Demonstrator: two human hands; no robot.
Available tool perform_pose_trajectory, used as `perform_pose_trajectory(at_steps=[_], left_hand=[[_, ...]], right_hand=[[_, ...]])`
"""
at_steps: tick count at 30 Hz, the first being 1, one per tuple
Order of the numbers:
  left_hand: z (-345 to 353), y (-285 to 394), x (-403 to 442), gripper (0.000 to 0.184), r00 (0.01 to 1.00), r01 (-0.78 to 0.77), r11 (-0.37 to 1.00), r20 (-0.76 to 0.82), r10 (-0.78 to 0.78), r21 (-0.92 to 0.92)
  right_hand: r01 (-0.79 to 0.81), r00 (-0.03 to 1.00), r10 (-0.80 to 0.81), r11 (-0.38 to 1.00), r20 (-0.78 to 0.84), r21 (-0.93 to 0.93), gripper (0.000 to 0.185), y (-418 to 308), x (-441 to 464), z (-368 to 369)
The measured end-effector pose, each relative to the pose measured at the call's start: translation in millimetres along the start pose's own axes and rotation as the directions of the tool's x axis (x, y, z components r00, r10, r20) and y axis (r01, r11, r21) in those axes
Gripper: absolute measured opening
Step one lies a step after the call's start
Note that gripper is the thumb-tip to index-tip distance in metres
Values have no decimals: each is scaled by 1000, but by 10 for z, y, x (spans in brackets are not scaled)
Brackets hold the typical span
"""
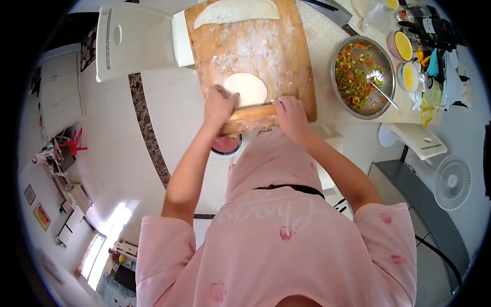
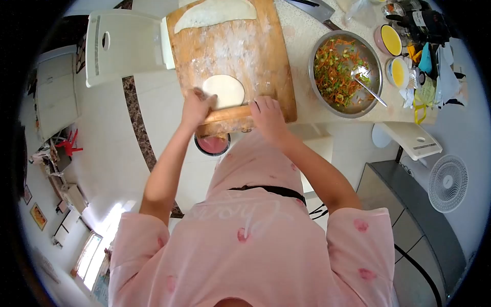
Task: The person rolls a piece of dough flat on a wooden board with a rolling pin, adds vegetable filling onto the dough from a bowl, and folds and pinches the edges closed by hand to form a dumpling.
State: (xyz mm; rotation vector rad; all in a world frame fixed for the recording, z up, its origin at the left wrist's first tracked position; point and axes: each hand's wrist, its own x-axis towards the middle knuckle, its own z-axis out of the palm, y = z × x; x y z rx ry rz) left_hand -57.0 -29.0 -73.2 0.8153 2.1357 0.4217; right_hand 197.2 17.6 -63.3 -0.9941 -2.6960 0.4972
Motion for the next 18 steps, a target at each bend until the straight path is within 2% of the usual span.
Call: perform_pose_trajectory(at_steps=[2,3,5,6,9,11,14,15,16,18], left_hand=[[-187,448,-447,55,997,34,975,-71,-19,218],[-118,377,-478,56,977,-89,946,-156,143,311],[121,132,-466,59,846,-281,815,-270,460,507],[189,96,-423,63,891,-260,838,-215,400,479],[224,168,-244,66,809,-209,708,-288,513,674],[98,411,4,67,814,-199,753,-321,483,627],[-76,676,634,70,800,-193,788,-371,471,584],[-119,727,753,71,787,-196,799,-395,474,568],[-165,711,740,73,765,-287,822,-400,506,491],[-102,623,581,73,796,-258,826,-374,476,501]], right_hand=[[-43,999,42,998,33,34,48,-47,-10,42],[-72,994,69,997,83,24,49,-56,-2,42],[-123,975,121,992,187,-3,53,-61,48,29],[-185,972,187,982,142,-29,58,-103,81,17],[-335,939,341,937,50,-96,74,-210,342,42],[-381,920,390,914,44,-138,83,-49,730,167],[-338,941,329,927,-79,-165,83,283,1450,208],[-308,951,310,936,-13,-169,83,241,1388,185],[-275,959,283,945,21,-179,83,264,1400,176],[-244,964,259,952,60,-184,83,352,1435,156]])
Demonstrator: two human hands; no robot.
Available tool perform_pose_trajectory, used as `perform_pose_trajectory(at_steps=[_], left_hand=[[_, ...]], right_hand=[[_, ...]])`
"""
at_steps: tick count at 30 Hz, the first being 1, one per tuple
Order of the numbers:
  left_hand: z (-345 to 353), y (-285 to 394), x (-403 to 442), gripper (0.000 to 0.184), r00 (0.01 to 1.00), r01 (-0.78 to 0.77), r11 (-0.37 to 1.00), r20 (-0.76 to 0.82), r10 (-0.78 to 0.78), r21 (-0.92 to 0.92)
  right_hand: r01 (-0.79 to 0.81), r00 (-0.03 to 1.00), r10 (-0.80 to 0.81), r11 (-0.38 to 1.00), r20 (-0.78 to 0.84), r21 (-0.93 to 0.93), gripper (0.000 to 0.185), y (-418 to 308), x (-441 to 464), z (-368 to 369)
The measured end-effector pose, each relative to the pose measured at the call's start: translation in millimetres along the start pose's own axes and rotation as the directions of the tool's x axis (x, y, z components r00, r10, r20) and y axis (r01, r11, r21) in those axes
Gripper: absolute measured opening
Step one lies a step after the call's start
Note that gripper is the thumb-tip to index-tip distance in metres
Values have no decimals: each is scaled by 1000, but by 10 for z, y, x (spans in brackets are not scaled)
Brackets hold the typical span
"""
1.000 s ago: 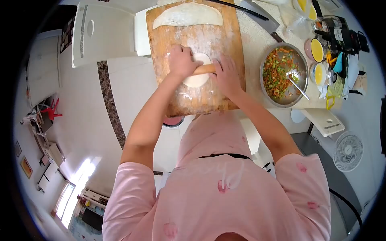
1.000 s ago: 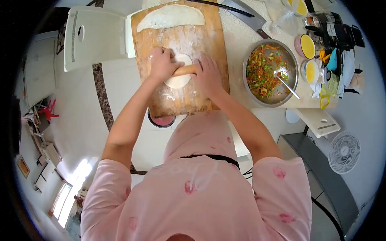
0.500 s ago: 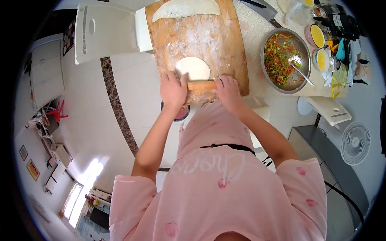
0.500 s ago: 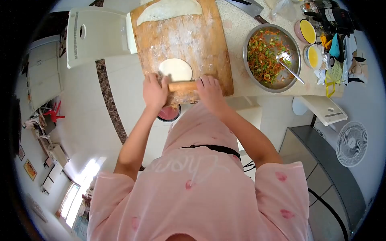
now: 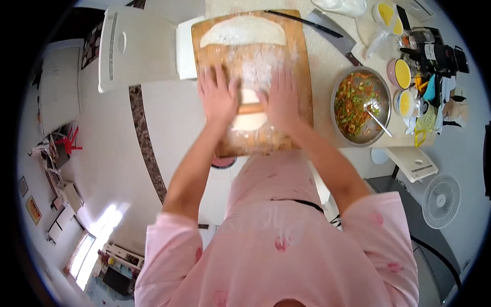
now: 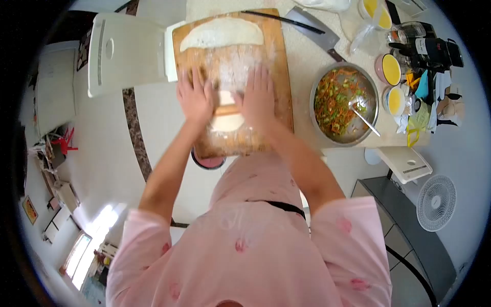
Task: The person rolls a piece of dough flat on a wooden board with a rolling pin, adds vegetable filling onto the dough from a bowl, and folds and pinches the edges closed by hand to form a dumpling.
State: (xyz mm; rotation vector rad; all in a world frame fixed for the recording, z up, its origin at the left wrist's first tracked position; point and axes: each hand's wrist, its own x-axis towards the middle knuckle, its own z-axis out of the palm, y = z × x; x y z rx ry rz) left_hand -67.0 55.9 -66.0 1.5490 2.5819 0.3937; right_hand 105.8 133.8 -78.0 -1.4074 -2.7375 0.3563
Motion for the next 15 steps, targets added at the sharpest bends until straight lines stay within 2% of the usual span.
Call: perform_pose_trajectory(at_steps=[2,4,7,9,11,14,15], left_hand=[[-84,-3,-308,72,996,-21,997,89,14,75],[-93,115,-424,69,990,-97,980,118,77,172],[15,119,185,69,999,-34,993,-37,38,111],[85,77,649,61,1000,6,998,-17,-5,61],[102,39,719,54,999,33,999,-19,-32,21],[264,-29,602,44,999,-15,998,-33,13,-61],[168,-7,467,43,996,-34,996,74,41,-86]], right_hand=[[-10,990,3,999,142,47,82,-92,-491,20],[-10,999,5,995,51,100,82,-131,-387,-16],[26,990,-16,998,-140,66,80,-66,368,4],[55,969,-37,996,-246,66,78,-37,738,99],[73,933,-35,993,-357,95,76,16,993,87],[144,962,-114,984,-247,105,69,-39,531,-48],[189,968,-161,972,-192,138,66,-26,259,-59]])
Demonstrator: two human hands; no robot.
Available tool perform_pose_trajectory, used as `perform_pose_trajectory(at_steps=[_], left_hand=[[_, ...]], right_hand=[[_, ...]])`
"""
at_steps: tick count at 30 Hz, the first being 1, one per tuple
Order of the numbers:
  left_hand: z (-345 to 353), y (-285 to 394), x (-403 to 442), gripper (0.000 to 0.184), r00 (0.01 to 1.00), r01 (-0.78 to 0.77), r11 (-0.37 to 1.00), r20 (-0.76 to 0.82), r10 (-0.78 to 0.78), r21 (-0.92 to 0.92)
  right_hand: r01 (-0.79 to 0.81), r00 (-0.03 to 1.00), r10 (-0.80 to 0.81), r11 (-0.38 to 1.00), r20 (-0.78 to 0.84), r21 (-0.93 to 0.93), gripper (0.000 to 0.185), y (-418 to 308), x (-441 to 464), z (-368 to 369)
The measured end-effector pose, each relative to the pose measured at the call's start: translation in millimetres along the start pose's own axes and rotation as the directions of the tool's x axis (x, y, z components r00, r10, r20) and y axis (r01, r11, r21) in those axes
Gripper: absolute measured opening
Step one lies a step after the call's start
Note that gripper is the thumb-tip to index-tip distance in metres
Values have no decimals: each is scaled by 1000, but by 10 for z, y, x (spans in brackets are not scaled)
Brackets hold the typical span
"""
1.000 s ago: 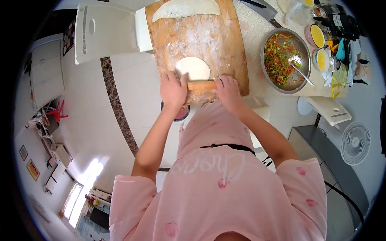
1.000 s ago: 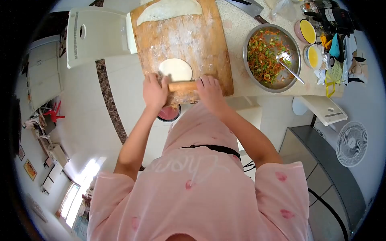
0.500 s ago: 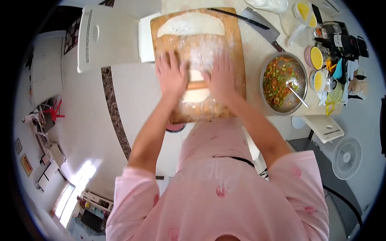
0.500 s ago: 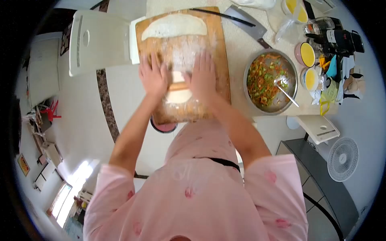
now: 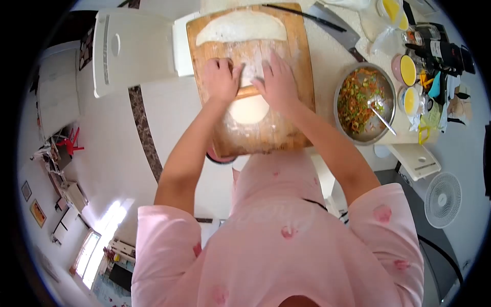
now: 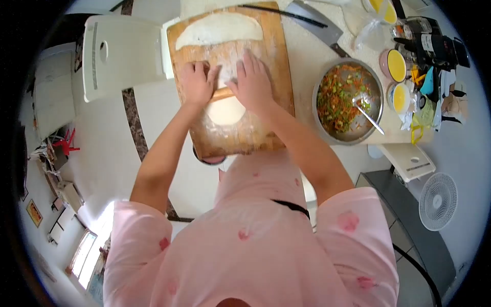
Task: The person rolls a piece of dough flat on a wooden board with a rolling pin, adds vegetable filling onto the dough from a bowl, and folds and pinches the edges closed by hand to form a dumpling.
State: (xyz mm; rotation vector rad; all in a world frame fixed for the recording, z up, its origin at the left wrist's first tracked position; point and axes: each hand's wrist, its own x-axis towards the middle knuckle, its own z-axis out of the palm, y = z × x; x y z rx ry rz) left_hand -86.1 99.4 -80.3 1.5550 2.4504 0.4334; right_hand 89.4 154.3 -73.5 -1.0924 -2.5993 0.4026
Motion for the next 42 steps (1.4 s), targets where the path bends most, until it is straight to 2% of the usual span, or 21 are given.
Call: perform_pose_trajectory(at_steps=[2,5,8,11,12,14,15,17,20,23,26,27,30,32,34,35,38,41,42], left_hand=[[-203,74,-134,42,981,-32,998,188,42,-53],[-234,74,-234,41,971,-160,987,182,153,26],[-181,32,-143,36,934,-44,999,354,46,-13],[-69,-289,-154,36,968,82,981,247,-37,-174],[-56,-399,-246,35,956,134,976,283,-82,-170],[-71,-528,-466,33,921,232,960,351,-166,-156],[-117,-482,-672,35,834,447,860,461,-302,-245],[-238,-376,-1034,34,796,493,838,510,-327,-232],[-471,-107,-1438,42,893,407,892,291,-343,-197],[-315,57,-1692,58,993,72,989,84,-83,126],[-83,22,-1510,67,1000,20,978,9,-22,205],[-94,39,-1311,68,998,61,986,23,-65,156],[-115,33,-636,67,994,88,989,-74,-79,117],[-199,5,-551,67,994,99,990,-53,-95,99],[-137,-4,-385,66,995,50,996,-89,-43,71],[-80,-8,-526,66,997,62,998,-36,-61,24],[-88,96,-963,63,998,6,981,68,-20,196],[-137,101,-884,56,998,6,999,60,-9,38],[-206,110,-803,54,991,-5,999,135,9,-33]], right_hand=[[90,990,-99,992,101,90,60,71,-412,-117],[46,991,-59,993,122,109,49,121,-702,-70],[155,987,-158,985,33,74,43,113,-820,-103],[120,990,-123,991,65,56,40,-32,-1088,-263],[105,992,-110,992,69,66,40,-98,-1207,-301],[75,994,-81,994,73,83,41,-196,-1431,-330],[50,995,-59,994,84,101,42,-229,-1496,-315],[3,994,-18,991,111,137,42,-268,-1590,-276],[-18,993,8,996,117,85,46,-288,-1624,-237],[-43,985,34,998,170,50,53,-268,-1658,-167],[-183,973,187,982,134,-45,66,-415,-1300,-210],[-174,976,180,983,126,-56,69,-397,-1091,-202],[-142,989,145,985,28,-96,76,-88,-273,6],[-127,991,120,983,-60,-130,77,50,-4,117],[-78,997,79,992,5,-100,70,4,-152,38],[-65,997,69,994,45,-86,67,-31,-280,-3],[-130,972,122,991,200,26,68,-102,-759,-203],[-54,973,42,998,228,45,56,-80,-909,-323],[-24,976,8,997,220,69,51,-48,-932,-335]])
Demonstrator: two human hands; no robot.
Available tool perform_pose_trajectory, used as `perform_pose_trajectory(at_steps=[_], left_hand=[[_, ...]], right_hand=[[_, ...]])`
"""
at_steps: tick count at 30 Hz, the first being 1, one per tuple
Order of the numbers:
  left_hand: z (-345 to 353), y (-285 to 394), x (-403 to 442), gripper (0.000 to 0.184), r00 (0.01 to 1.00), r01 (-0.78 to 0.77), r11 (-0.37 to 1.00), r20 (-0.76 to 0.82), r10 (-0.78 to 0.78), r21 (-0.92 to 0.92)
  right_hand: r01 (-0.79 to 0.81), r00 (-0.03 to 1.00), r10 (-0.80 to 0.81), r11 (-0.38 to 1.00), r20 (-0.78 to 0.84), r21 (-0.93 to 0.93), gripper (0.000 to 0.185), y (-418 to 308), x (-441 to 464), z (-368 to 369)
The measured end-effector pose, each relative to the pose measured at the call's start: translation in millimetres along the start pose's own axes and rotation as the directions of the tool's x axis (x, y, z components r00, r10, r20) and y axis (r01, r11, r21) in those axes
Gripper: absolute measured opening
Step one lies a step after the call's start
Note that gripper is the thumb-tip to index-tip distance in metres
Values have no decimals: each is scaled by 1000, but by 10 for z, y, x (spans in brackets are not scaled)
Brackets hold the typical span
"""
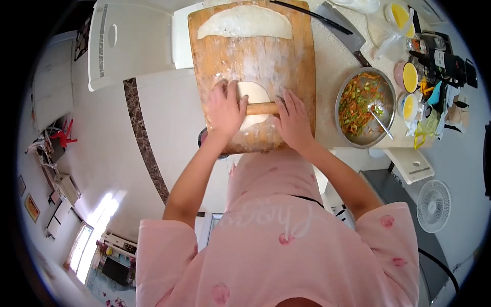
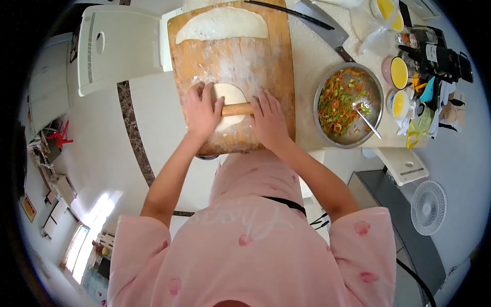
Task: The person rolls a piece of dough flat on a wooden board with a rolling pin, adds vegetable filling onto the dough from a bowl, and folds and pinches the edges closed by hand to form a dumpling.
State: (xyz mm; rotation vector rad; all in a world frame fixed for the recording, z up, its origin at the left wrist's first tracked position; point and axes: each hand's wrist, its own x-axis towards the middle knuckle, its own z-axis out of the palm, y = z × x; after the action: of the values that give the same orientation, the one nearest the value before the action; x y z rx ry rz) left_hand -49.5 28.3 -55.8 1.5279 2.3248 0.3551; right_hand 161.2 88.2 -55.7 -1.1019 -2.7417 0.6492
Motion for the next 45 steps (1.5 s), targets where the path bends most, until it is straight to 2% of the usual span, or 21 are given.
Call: perform_pose_trajectory(at_steps=[2,3,6,8,9,11,13,14,16,21,25,28,29,30,32,33,35,39,42,43,45], left_hand=[[-133,2,208,52,988,-25,990,147,46,-139],[-95,-1,296,51,994,-60,996,89,66,-66],[-164,119,467,50,968,-146,988,215,132,52],[-85,107,511,40,953,-77,997,295,75,-6],[-46,80,515,35,941,-41,999,334,49,-29],[-21,-68,502,26,948,-87,983,289,132,-164],[-67,-195,495,22,948,-92,937,259,186,-338],[-55,-274,516,22,933,-44,928,317,171,-370],[-72,-374,558,24,892,53,903,427,149,-425],[-339,-514,662,23,844,252,773,522,118,-582],[-1074,-85,656,21,905,-16,909,381,191,-418],[-984,26,410,22,878,-439,895,170,447,-83],[-845,10,289,23,862,-486,874,150,484,-21],[-680,18,109,24,864,-498,866,109,491,49],[-249,-11,-295,27,846,-526,850,-105,522,-12],[-65,6,-492,29,878,-475,880,-62,475,13],[128,27,-849,26,877,-476,877,-105,468,-69],[81,90,-1369,14,908,-407,890,-191,372,-203],[-112,56,-1337,22,942,-287,941,-230,244,-178],[-66,-21,-1281,35,956,-213,963,-241,170,-165],[-51,-94,-1078,45,962,-108,993,-256,91,-53]], right_hand=[[68,998,-67,997,-20,38,42,27,-60,-13],[65,998,-64,997,-18,47,39,46,-79,26],[48,999,-48,998,-11,32,31,88,-45,79],[19,1000,-18,1000,23,-16,27,15,4,14],[70,996,-70,998,-50,-6,25,18,-7,-4],[176,965,-173,984,-197,-2,23,43,-43,-29],[193,950,-167,978,-265,75,23,85,-183,-69],[203,941,-162,973,-298,111,23,101,-266,-89],[109,935,-37,977,-354,183,26,73,-416,-184],[-64,882,238,915,-406,398,33,45,-712,-275],[-151,845,386,837,-370,527,36,-12,-813,-252],[-160,833,385,856,-399,492,37,-22,-778,-229],[-158,829,372,873,-418,462,37,-29,-762,-220],[-190,826,402,858,-394,478,37,-46,-742,-216],[-256,820,460,827,-340,501,38,-62,-701,-208],[-283,829,463,831,-313,478,38,-47,-701,-184],[-329,847,464,841,-259,430,38,-5,-687,-117],[-170,975,194,965,-106,200,36,20,-587,-41],[13,999,-10,997,-31,74,33,-207,-372,67],[58,998,-58,997,-11,52,32,-261,-275,121],[115,992,-116,993,40,19,34,-277,-212,185]])
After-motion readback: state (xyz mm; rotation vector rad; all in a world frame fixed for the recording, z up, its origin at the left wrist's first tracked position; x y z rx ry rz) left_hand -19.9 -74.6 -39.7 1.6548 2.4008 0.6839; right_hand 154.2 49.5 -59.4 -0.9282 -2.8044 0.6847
